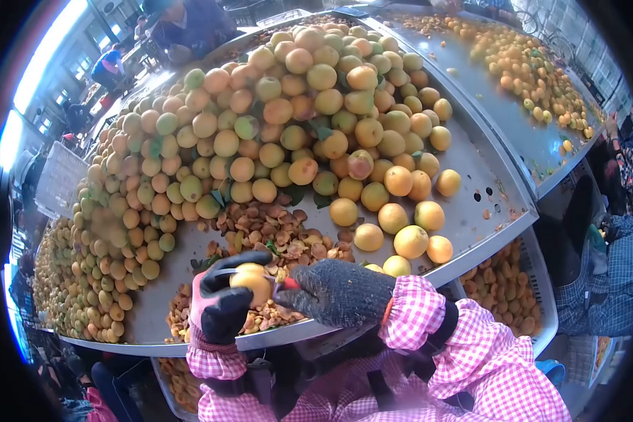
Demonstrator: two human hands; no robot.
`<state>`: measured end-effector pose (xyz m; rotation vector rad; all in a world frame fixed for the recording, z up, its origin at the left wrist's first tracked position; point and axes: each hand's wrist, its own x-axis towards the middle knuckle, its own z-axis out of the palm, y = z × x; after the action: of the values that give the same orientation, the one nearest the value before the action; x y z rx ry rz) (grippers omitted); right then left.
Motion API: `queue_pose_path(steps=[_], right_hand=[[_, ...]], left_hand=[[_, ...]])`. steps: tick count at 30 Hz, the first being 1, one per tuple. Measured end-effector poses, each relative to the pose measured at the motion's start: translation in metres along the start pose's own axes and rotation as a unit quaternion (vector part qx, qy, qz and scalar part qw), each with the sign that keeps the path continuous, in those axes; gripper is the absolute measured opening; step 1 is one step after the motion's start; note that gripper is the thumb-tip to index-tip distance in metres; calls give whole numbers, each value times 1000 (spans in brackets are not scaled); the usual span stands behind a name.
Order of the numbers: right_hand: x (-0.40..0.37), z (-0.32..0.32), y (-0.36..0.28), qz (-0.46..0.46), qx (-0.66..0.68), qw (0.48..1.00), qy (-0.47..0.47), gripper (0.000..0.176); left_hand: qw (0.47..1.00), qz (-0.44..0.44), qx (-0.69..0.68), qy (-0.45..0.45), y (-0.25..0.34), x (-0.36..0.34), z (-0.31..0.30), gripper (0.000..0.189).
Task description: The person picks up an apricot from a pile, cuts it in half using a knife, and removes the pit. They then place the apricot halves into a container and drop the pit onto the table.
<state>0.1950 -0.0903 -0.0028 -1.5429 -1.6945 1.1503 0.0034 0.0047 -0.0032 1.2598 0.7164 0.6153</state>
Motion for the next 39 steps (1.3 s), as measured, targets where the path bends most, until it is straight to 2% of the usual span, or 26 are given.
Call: queue_pose_path(steps=[2,3,4,5,6,9,10,13,16,18,20,21,22,24,26,27,29,30,32,34,37,39], right_hand=[[2,10,9,-27,-5,996,88,38],[0,13,7,-8,-29,995,98,38],[-1,14,5,11,-52,993,108,37],[-1,14,3,30,-76,990,116,37],[-2,13,5,17,-47,993,106,40],[-6,0,9,19,-90,995,24,42],[-5,1,14,16,-60,998,9,43],[2,7,16,5,-101,994,28,43],[16,25,8,-48,-122,983,125,41],[24,38,8,-24,-117,976,183,42],[20,43,8,-28,-149,960,234,42],[19,44,8,-29,-165,951,261,42],[18,43,6,-69,-175,937,295,41],[17,47,6,-100,-211,930,283,38],[15,56,1,-121,-238,923,277,33],[8,34,-19,-41,-181,973,138,32],[10,40,-5,-61,-180,970,149,31],[11,36,-3,-88,-171,972,134,30],[13,23,0,-143,-154,973,99,29],[12,20,1,-121,-165,976,77,29],[11,19,4,-118,-137,981,64,31],[12,17,4,-119,-118,984,56,33]], left_hand=[[997,15,-46,59,-5,3,6,59],[997,-24,-38,68,-4,2,10,56],[995,-17,68,77,1,-1,15,52],[996,-24,9,91,0,-4,18,45],[993,-29,-51,106,-1,-7,21,40],[985,45,128,109,5,-8,17,39],[988,32,101,116,6,-7,15,39],[991,-7,15,131,3,-5,17,41],[991,72,-15,110,-20,4,6,55],[989,83,-64,105,-25,7,5,62],[984,58,-152,77,-22,8,2,67],[986,59,-136,78,-16,6,5,67],[988,63,-122,77,-8,4,12,66],[991,76,-96,61,-8,4,11,64],[991,61,5,122,-11,3,14,50],[990,-10,40,138,-1,-2,18,43],[968,1,141,209,-7,1,18,23],[972,-21,127,197,-6,-1,18,26],[978,-6,116,175,-6,-3,19,25],[983,-5,91,159,-8,-4,19,24],[986,-55,67,141,-1,-9,18,26],[988,-28,77,133,-3,-11,18,23]])
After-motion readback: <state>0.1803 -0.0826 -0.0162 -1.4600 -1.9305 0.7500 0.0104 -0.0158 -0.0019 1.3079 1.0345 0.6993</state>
